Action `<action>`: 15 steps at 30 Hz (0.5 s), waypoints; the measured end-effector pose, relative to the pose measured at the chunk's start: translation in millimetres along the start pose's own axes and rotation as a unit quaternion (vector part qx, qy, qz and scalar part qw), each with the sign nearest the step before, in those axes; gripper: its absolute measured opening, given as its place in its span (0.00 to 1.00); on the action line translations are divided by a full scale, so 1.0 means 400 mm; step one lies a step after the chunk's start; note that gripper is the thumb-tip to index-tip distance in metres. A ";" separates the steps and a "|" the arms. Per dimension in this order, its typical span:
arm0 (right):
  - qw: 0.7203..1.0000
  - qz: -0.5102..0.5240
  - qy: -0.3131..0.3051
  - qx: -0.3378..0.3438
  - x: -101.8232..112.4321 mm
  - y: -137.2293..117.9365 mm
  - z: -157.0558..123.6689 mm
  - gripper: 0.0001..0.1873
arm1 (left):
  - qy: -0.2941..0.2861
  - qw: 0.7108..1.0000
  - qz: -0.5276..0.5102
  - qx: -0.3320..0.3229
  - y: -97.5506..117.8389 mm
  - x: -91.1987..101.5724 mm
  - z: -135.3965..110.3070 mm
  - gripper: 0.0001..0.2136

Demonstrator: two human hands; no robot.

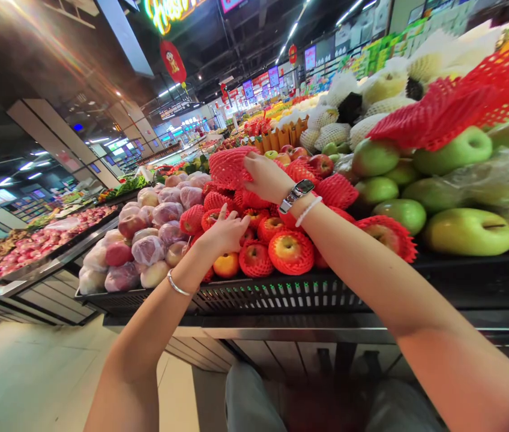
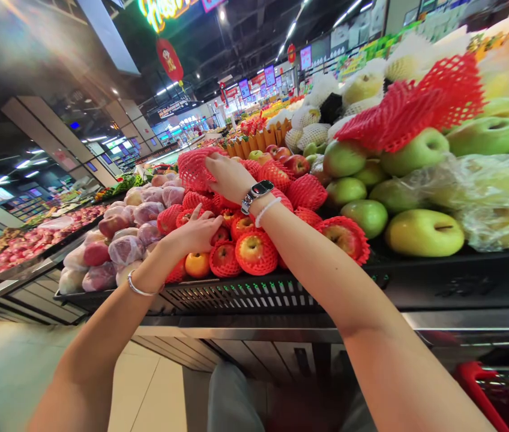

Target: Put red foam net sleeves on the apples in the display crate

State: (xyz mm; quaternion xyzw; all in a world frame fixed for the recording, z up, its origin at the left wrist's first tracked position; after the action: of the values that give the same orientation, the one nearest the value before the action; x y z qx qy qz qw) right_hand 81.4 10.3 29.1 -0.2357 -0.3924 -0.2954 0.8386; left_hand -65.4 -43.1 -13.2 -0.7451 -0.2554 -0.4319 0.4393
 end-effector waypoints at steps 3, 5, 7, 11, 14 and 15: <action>1.000 0.003 0.006 -0.002 0.000 0.004 0.000 0.13 | 0.013 0.997 -0.067 -0.044 -0.037 -0.007 0.002 0.28; 1.000 0.008 0.014 -0.006 0.000 0.008 0.003 0.13 | 0.039 0.985 -0.162 -0.044 -0.071 -0.013 -0.004 0.28; 0.999 0.017 0.027 -0.008 -0.002 0.013 0.006 0.12 | 0.092 0.947 -0.302 -0.050 -0.103 -0.020 -0.010 0.29; 0.999 0.029 0.042 -0.014 -0.004 0.020 0.010 0.12 | 0.188 0.835 -0.510 -0.086 -0.132 -0.035 -0.016 0.30; 0.999 0.032 0.034 -0.017 -0.003 0.020 0.011 0.13 | 0.222 0.775 -0.584 -0.092 -0.116 -0.044 -0.009 0.30; 0.999 0.033 0.031 -0.018 -0.003 0.020 0.010 0.13 | 0.225 0.757 -0.606 -0.094 -0.106 -0.048 -0.003 0.31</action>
State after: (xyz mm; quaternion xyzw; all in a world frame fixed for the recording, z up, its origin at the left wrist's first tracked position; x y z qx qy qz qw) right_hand 84.1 18.9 29.3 -0.2543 -0.3528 -0.2817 0.8553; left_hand -107.8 -23.7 -11.2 -0.3534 -0.5053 -0.7851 0.0588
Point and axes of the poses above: each hand's wrist, its own z-axis towards the middle knuckle, its own x-axis out of the back of the hand, y = z × x, the point moved 1 cm from there along z, towards the middle knuckle, and after that the axes turned 10 degrees about -y, right-handed, at the moved point
